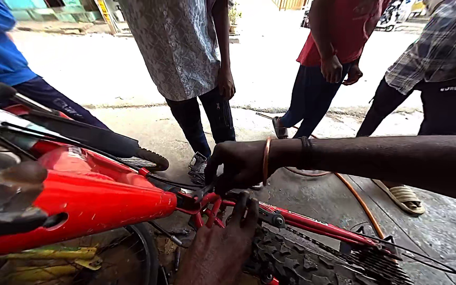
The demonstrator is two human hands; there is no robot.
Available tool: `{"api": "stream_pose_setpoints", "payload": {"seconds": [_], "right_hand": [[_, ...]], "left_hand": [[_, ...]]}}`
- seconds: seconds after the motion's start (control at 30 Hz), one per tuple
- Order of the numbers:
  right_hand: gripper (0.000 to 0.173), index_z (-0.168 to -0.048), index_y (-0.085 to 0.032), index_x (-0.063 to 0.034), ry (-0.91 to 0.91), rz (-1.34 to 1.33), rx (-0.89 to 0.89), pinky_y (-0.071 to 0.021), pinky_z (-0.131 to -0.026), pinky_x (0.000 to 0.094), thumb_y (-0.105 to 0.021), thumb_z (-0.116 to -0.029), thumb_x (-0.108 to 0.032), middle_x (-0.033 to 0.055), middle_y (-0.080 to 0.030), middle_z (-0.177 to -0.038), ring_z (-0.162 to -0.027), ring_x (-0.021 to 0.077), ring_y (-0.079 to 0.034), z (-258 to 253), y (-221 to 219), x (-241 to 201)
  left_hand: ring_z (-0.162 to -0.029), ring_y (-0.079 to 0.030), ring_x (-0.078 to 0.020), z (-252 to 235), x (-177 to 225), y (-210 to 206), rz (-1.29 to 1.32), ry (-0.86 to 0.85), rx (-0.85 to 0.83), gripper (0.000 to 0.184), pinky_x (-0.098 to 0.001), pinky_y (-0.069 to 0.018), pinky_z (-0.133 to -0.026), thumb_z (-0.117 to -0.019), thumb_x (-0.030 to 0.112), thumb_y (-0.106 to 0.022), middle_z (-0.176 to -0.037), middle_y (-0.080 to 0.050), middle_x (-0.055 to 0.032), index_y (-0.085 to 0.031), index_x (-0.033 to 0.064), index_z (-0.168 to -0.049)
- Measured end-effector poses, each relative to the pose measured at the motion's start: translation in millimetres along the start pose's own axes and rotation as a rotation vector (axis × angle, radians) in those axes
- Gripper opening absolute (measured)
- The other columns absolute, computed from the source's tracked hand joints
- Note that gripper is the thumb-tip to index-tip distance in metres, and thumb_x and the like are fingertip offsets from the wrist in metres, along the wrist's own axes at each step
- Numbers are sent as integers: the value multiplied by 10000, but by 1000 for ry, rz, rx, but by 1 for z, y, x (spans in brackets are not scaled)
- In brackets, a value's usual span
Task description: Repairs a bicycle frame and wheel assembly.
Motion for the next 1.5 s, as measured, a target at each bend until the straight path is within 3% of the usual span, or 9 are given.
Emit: {"api": "stream_pose_setpoints", "payload": {"seconds": [0.07, 0.1, 0.13, 0.2, 0.37, 0.77, 1.13, 1.3, 1.5], "right_hand": [[102, -982, -740, 24, -268, 163, -74, -506, -664, 278, -672, -951, -47, 95, -694, -842, -701, 113, -616, -6, -1, -35], [141, -1089, -700, 22, -607, 218, -180, -493, -873, 333, -594, -1020, -39, 116, -678, -994, -889, 161, -618, -18, 1, -62], [146, -953, -719, 41, -289, 207, -79, -487, -688, 313, -625, -993, -63, 112, -669, -828, -741, 141, -613, -12, -1, -30], [187, -903, -710, 17, -74, 115, -70, -462, -612, 291, -615, -1013, -101, 65, -640, -746, -665, 103, -585, -10, -4, 10], [194, -987, -712, -19, -150, 103, -143, -485, -678, 306, -569, -1051, -134, 54, -653, -805, -735, 116, -606, 5, -12, 13], [137, -903, -733, -14, -11, 14, -56, -478, -617, 239, -638, -985, -69, 23, -658, -742, -675, 58, -603, 19, -18, 38], [153, -782, -680, -40, -63, -65, 148, -410, -507, 241, -645, -928, -69, -4, -582, -634, -551, 48, -527, 31, -32, 37], [164, -787, -677, -23, -47, -81, 176, -388, -503, 222, -647, -942, -67, -2, -568, -632, -550, 38, -509, 32, -31, 41], [139, -807, -702, -30, -93, -108, 196, -465, -547, 256, -652, -931, -66, 8, -626, -673, -594, 56, -576, 31, -34, 37]], "left_hand": [[-677, -697, -286, 1, 0, 0, 18, 5, -6, 982, -454, -553, -570, -776, 83, -802, -1678, -310, -77, -322, 166, -1628], [-674, -696, -287, 2, 0, 0, 22, 7, 3, 976, -457, -553, -568, -775, 80, -801, -1674, -321, -77, -329, 161, -1625], [-667, -697, -279, 3, 0, -2, 13, 7, 27, 960, -453, -549, -555, -775, 84, -797, -1666, -340, -69, -345, 159, -1619], [-637, -686, -262, 4, -1, -7, -16, -4, 91, 925, -435, -534, -522, -774, 83, -791, -1627, -412, -68, -383, 146, -1602], [-594, -668, -246, 5, 0, -6, -39, -13, 119, 957, -415, -522, -499, -734, 61, -804, -1588, -466, -86, -396, 138, -1596], [-609, -665, -236, 3, 0, -6, -67, -10, 106, 1042, -410, -511, -506, -667, 109, -861, -1599, -452, -72, -393, 147, -1597], [-551, -638, -227, 6, 4, -8, -139, -23, 202, 1052, -392, -482, -475, -588, 126, -889, -1344, -668, -127, -453, 27, -1540], [-621, -663, -244, 1, -2, -9, -85, 27, 115, 1095, -434, -505, -502, -580, 186, -900, -1538, -520, -57, -441, 219, -1574], [-827, -703, -295, -5, -3, -4, -99, 74, 11, 1087, -470, -536, -592, -604, 210, -888, -1456, -576, -66, -410, 276, -1577]]}}
Point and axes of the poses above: each hand's wrist, its own z-axis away from the middle knuckle, its own y-axis out of the back of the hand, x = y × z, the point moved 2 cm from there along -z, towards the middle knuckle
